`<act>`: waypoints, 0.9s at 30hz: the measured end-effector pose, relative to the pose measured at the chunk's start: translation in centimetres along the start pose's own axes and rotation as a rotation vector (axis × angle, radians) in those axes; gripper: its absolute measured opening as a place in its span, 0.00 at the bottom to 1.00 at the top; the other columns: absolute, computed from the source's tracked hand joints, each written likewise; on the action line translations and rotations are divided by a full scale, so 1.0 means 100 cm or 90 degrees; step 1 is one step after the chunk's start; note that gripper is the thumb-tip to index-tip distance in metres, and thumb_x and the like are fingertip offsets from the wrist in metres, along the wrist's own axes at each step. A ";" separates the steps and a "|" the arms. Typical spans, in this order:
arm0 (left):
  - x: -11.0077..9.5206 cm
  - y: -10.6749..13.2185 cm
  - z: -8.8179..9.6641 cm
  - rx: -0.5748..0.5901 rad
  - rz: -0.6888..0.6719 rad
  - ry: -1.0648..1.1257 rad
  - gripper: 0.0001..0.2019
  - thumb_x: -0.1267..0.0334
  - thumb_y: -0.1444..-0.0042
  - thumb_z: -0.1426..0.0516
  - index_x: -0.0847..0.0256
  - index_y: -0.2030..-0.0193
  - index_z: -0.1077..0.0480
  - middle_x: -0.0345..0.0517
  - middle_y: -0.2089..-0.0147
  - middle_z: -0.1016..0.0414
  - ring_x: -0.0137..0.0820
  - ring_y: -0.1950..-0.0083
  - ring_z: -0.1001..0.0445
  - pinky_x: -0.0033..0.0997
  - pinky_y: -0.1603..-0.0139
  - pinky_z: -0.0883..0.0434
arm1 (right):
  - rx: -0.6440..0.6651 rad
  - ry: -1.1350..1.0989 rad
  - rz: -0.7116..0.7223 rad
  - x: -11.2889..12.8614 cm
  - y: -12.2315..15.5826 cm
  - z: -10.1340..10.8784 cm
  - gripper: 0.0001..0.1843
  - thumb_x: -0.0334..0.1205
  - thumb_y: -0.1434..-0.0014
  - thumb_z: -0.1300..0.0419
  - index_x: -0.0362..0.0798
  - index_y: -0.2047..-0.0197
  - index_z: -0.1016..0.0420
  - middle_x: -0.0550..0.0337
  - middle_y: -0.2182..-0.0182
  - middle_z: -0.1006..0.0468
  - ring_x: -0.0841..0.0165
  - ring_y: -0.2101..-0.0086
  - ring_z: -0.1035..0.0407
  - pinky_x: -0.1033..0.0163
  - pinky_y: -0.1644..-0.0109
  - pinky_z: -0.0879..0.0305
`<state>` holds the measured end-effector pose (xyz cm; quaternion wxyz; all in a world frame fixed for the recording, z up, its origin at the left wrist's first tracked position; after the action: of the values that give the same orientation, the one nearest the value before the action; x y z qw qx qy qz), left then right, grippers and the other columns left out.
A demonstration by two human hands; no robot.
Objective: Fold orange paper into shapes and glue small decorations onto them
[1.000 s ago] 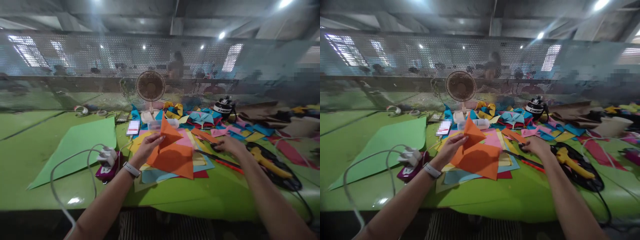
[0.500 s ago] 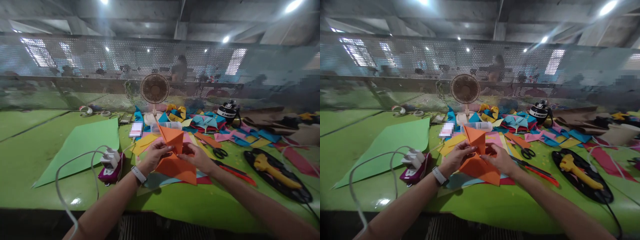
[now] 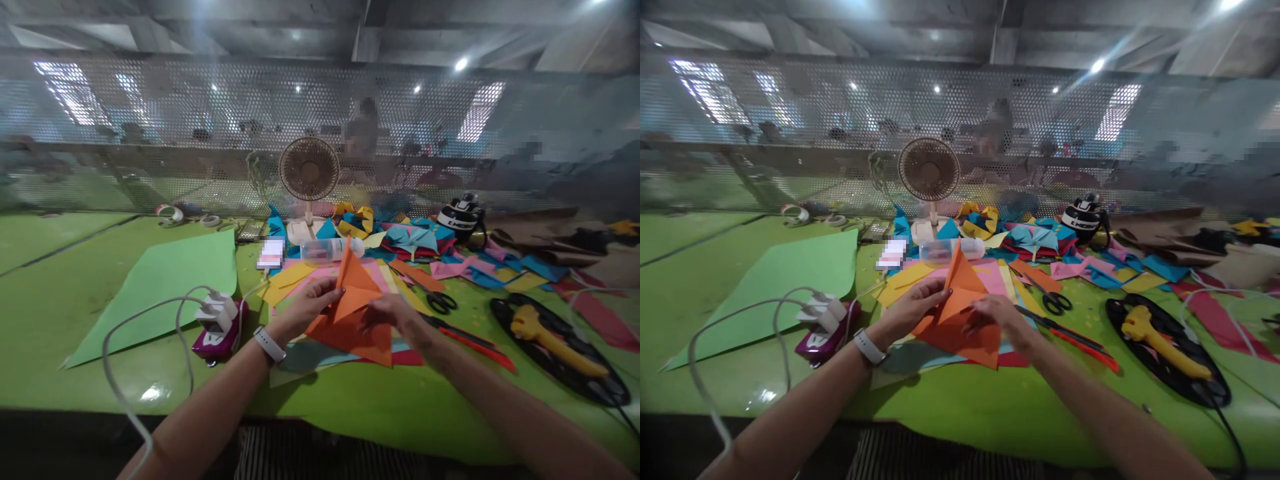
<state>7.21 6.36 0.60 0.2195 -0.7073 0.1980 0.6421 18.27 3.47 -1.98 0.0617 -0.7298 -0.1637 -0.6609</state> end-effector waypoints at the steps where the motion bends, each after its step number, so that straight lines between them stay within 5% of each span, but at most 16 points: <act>1: -0.003 0.001 -0.004 0.039 0.006 -0.008 0.17 0.54 0.46 0.40 0.60 0.53 0.29 0.44 0.60 0.27 0.27 0.64 0.31 0.24 0.66 0.35 | -0.038 -0.034 0.017 0.008 0.000 0.013 0.24 0.57 0.45 0.44 0.42 0.60 0.27 0.52 0.74 0.21 0.64 0.72 0.25 0.58 0.63 0.30; 4: -0.003 0.005 -0.008 0.106 0.048 -0.058 0.21 0.55 0.45 0.41 0.57 0.46 0.33 0.40 0.63 0.30 0.23 0.69 0.34 0.22 0.70 0.38 | -0.110 -0.058 0.045 0.022 0.001 0.038 0.25 0.56 0.43 0.45 0.46 0.50 0.32 0.56 0.70 0.21 0.68 0.73 0.27 0.64 0.67 0.31; 7: 0.003 0.005 -0.006 0.139 0.076 -0.145 0.24 0.52 0.44 0.42 0.56 0.42 0.36 0.34 0.72 0.37 0.21 0.78 0.44 0.21 0.79 0.47 | -0.068 -0.002 0.072 0.025 0.004 0.031 0.36 0.48 0.47 0.37 0.50 0.38 0.45 0.65 0.75 0.24 0.72 0.78 0.30 0.68 0.73 0.35; 10: 0.012 0.000 -0.002 0.156 0.085 -0.262 0.21 0.49 0.47 0.41 0.60 0.51 0.29 0.33 0.77 0.39 0.22 0.80 0.46 0.23 0.80 0.51 | -0.066 0.057 0.052 0.009 0.010 0.025 0.50 0.43 0.50 0.35 0.49 0.32 0.61 0.72 0.82 0.28 0.72 0.82 0.32 0.69 0.75 0.35; 14: 0.019 -0.007 0.004 0.168 0.069 -0.481 0.15 0.49 0.52 0.39 0.61 0.70 0.24 0.37 0.78 0.32 0.24 0.78 0.41 0.24 0.78 0.46 | -0.060 0.064 -0.067 -0.031 0.019 0.020 0.55 0.44 0.49 0.36 0.42 0.32 0.72 0.65 0.81 0.24 0.68 0.80 0.29 0.68 0.78 0.36; 19: 0.017 -0.008 0.013 0.132 0.031 -0.580 0.15 0.50 0.51 0.39 0.60 0.68 0.24 0.39 0.75 0.29 0.27 0.76 0.37 0.25 0.77 0.46 | -0.136 0.033 -0.005 -0.032 0.032 0.025 0.60 0.39 0.51 0.37 0.47 0.32 0.80 0.58 0.67 0.22 0.67 0.71 0.25 0.64 0.69 0.30; 21: 0.013 -0.007 0.015 0.104 0.006 -0.623 0.16 0.48 0.51 0.39 0.60 0.67 0.26 0.39 0.74 0.28 0.28 0.75 0.36 0.25 0.76 0.46 | -0.152 0.096 0.058 -0.021 0.036 0.025 0.55 0.37 0.51 0.38 0.51 0.31 0.74 0.56 0.61 0.23 0.68 0.68 0.26 0.61 0.64 0.29; 23: 0.011 -0.005 0.013 0.107 -0.013 -0.663 0.16 0.48 0.50 0.40 0.60 0.67 0.27 0.39 0.73 0.28 0.28 0.75 0.35 0.26 0.75 0.46 | -0.124 0.224 0.119 -0.010 0.037 0.018 0.45 0.35 0.49 0.41 0.53 0.32 0.57 0.55 0.57 0.24 0.68 0.67 0.27 0.60 0.61 0.30; 27: 0.007 -0.003 0.005 0.125 -0.054 -0.724 0.15 0.49 0.45 0.43 0.59 0.65 0.27 0.42 0.70 0.26 0.30 0.72 0.33 0.27 0.72 0.45 | -0.090 0.542 0.204 0.004 0.036 0.002 0.24 0.36 0.44 0.43 0.49 0.43 0.31 0.54 0.62 0.23 0.66 0.66 0.30 0.59 0.61 0.33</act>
<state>7.06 6.86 -0.15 0.3816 -0.2347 0.0795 0.8905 19.64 0.20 -1.18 0.1749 -0.4115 0.0365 -0.8937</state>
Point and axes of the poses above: each hand's wrist, its own y-axis away from the middle knuckle, its own z-axis out of the back of the hand, x = y × z, the point moved 10 cm from there along -y, towards the middle knuckle
